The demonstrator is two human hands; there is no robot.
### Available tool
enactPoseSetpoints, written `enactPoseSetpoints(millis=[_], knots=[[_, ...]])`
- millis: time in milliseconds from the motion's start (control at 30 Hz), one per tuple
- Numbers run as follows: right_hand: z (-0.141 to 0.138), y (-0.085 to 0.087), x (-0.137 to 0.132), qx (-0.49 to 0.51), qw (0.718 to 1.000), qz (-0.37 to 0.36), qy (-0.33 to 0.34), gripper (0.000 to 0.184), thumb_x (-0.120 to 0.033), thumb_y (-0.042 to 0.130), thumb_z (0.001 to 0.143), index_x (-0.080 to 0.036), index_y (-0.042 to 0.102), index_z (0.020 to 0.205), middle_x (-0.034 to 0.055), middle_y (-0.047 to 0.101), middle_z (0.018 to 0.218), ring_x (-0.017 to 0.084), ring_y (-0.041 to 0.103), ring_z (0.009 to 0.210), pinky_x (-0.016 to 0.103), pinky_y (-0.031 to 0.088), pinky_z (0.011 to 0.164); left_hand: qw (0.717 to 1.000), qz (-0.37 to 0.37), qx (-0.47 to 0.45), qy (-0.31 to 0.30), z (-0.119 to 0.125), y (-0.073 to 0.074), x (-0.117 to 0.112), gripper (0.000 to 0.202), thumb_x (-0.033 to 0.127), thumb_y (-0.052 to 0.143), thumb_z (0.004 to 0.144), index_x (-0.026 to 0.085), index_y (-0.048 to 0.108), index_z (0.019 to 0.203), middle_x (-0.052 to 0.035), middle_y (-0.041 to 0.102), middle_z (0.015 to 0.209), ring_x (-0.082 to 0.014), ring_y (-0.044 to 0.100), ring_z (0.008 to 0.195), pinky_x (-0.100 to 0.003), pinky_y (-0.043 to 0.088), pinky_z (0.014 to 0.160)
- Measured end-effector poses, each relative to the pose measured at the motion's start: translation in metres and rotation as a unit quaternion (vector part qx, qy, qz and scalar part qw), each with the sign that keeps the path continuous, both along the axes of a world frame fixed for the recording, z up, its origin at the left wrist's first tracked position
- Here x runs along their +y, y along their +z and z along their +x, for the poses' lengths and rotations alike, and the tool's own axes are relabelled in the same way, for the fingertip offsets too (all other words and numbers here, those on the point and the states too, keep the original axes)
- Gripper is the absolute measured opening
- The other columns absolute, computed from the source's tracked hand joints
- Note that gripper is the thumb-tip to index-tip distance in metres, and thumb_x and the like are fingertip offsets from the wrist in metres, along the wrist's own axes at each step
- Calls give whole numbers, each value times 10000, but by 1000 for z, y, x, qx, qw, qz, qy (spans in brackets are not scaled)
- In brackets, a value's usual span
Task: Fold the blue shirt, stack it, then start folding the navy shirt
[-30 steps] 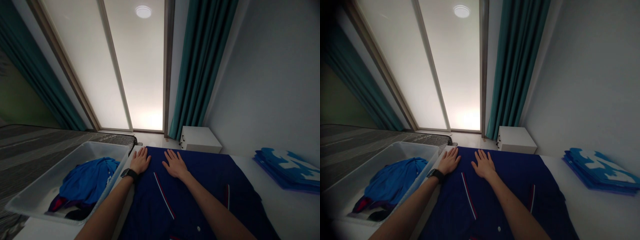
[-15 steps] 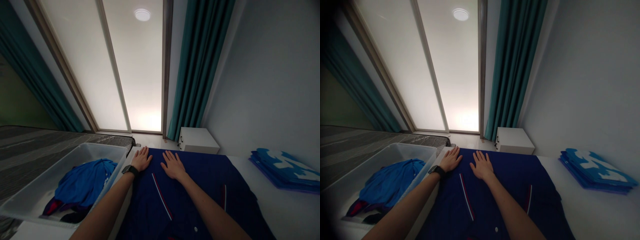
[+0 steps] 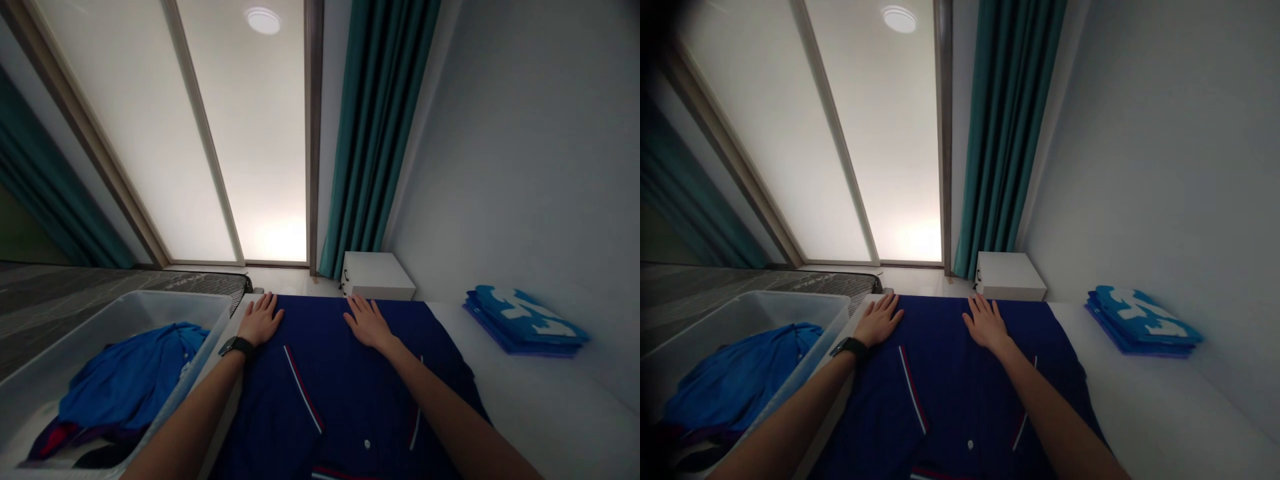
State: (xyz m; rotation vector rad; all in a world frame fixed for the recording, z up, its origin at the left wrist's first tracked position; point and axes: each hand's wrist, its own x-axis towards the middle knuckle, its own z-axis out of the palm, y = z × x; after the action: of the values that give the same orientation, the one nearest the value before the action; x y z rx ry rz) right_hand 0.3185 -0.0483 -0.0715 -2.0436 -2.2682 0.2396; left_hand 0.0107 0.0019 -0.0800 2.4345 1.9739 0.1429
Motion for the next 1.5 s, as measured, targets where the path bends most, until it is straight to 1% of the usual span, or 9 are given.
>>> enactPoseSetpoints(millis=[200, 400, 600, 733, 833, 933, 1133, 1300, 1500], knots=[[39, -12, -7, -22, 998, -19, -48, 687, -540, 161, 962, -156, 181, 1533, 58, 125, 1605, 186, 53, 1472, 442, 21, 1176, 1000, -1, 8, 17, 0, -1, 1, 601, 474, 270, 969, 181, 300, 1494, -74, 238, 1580, -240, 196, 1459, -497, 136, 1168], [42, -16, -8, -25, 998, -2, -51, 688, -546, 148, 964, -158, 198, 1529, 51, 140, 1603, 179, 54, 1471, 441, 18, 1176, 1000, -5, 8, 20, 0, 1, 0, 611, 468, 272, 965, 165, 298, 1495, -80, 240, 1578, -246, 188, 1461, -508, 137, 1168], [41, -17, -9, -23, 998, 0, -52, 685, -534, 159, 966, -146, 199, 1528, 58, 132, 1603, 185, 53, 1471, 445, 17, 1177, 999, -25, 24, 34, 15, 16, 0, 585, 421, 324, 954, 129, 358, 1459, -130, 243, 1573, -274, 187, 1459, -524, 147, 1158], [39, -16, -8, -20, 998, 9, -52, 668, -512, 183, 969, -139, 227, 1521, 66, 151, 1599, 195, 65, 1471, 461, 30, 1176, 999, 27, 20, -36, 58, 28, -9, 549, 363, 376, 937, 138, 388, 1438, -118, 285, 1561, -239, 217, 1452, -467, 173, 1167], [38, -15, -8, -11, 999, 7, -42, 656, -493, 211, 970, -140, 221, 1523, 79, 170, 1594, 211, 91, 1469, 479, 52, 1174, 993, 38, -13, -113, 108, 33, -21, 522, 346, 384, 938, 181, 397, 1432, -80, 348, 1539, -210, 273, 1433, -418, 233, 1160], [44, -12, -12, -2, 999, 24, -29, 635, -456, 227, 973, -146, 211, 1526, 78, 182, 1590, 208, 126, 1464, 468, 83, 1176, 981, 44, -38, -187, 159, 33, -35, 516, 322, 391, 936, 155, 408, 1423, -81, 377, 1524, -203, 306, 1418, -399, 253, 1160], [89, -12, -31, -15, 995, 79, -63, 597, -388, 221, 974, -128, 271, 1509, 103, 252, 1567, 223, 190, 1450, 473, 116, 1172, 957, 39, -71, -278, 233, 24, -44, 517, 320, 384, 945, 167, 391, 1439, -75, 381, 1522, -204, 325, 1409, -398, 275, 1154], [136, -24, -49, -23, 989, 66, -132, 616, -423, 255, 973, -115, 272, 1507, 125, 239, 1569, 239, 192, 1449, 470, 141, 1161, 948, 45, -73, -307, 266, 12, -40, 538, 375, 353, 969, 164, 350, 1465, -74, 319, 1552, -211, 287, 1427, -418, 258, 1165], [158, -34, -58, -10, 984, 79, -162, 578, -415, 312, 971, -146, 338, 1481, 119, 281, 1558, 244, 239, 1431, 466, 157, 1147, 957, 35, -61, -282, 270, -4, -34, 548, 430, 315, 979, 165, 379, 1455, -82, 341, 1540, -218, 265, 1437, -441, 218, 1175]])
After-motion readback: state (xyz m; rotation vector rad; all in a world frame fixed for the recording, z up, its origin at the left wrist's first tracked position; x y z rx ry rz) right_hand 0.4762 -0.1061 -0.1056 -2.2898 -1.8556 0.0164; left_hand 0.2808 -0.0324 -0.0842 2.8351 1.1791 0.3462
